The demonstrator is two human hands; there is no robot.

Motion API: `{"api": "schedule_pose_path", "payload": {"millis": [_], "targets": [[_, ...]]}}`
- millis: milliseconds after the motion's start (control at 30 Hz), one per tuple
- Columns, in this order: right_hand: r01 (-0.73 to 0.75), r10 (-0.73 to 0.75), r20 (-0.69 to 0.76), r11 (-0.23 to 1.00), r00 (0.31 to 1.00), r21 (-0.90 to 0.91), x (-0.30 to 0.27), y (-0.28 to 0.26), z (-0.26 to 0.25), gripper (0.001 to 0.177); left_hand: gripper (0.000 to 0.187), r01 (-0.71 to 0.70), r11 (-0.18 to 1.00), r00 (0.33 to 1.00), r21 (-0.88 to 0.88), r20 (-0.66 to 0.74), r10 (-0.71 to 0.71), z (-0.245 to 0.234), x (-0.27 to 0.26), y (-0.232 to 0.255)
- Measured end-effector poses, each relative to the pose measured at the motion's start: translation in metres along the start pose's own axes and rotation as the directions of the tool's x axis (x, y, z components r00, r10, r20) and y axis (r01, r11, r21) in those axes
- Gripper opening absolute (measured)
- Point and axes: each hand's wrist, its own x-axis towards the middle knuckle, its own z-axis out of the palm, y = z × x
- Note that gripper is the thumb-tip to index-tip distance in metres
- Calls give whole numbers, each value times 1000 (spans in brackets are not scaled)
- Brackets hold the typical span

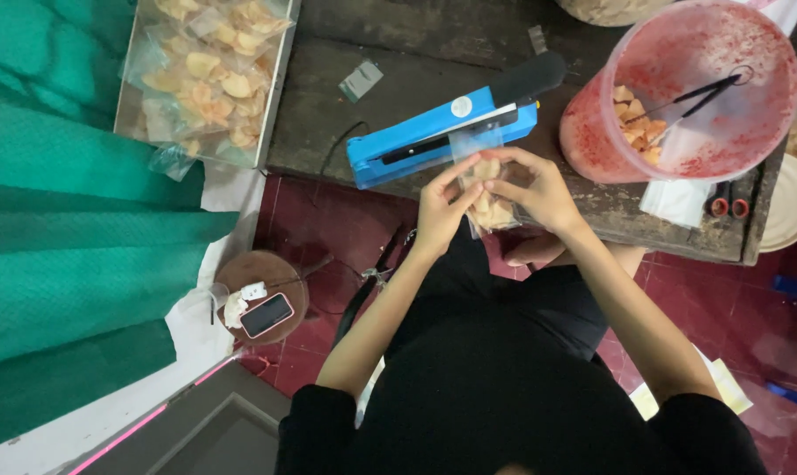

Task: Manually filling small plastic bags with snack items and sealing them using a heat sealer.

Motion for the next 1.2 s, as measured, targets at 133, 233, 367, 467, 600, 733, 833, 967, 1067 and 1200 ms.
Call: {"api": "schedule_pose_path", "payload": {"millis": [133, 233, 367, 467, 600, 733, 833, 967, 1067, 1200], "targets": [[72, -75, -48, 996, 996, -46, -25, -25, -8, 42, 38, -66, 996, 995, 66, 73, 61, 17, -12, 26], [143, -144, -108, 990, 984, -14, -41, -40, -20, 36, 41, -206, 961, 971, 183, 164, 176, 34, -17, 51], [268, -282, -211, 959, 936, -94, -58, -61, -32, 23, 42, -376, 918, 888, 129, 334, 317, 53, -26, 87], [281, -285, -285, 958, 915, -55, -69, -71, -44, 24, 44, -363, 929, 862, 70, 405, 306, 66, -33, 101], [336, -339, -339, 939, 878, -69, -83, -79, -61, 29, 45, -324, 946, 843, 29, 463, 275, 81, -39, 106], [397, -392, -382, 915, 837, -69, -92, -74, -69, 30, 44, -342, 939, 821, 21, 493, 288, 92, -41, 109], [415, -421, -394, 904, 817, -103, -98, -76, -74, 29, 46, -377, 926, 799, 12, 509, 319, 96, -38, 104], [412, -399, -253, 911, 881, -3, -107, -87, -74, 67, 47, -447, 895, 778, 2, 496, 387, 94, -28, 102], [392, -388, -247, 919, 888, -37, -111, -96, -69, 62, 48, -449, 893, 790, 33, 480, 380, 93, -32, 108], [420, -409, -295, 907, 863, -30, -108, -76, -77, 54, 48, -395, 919, 828, 3, 434, 355, 93, -30, 98]]}}
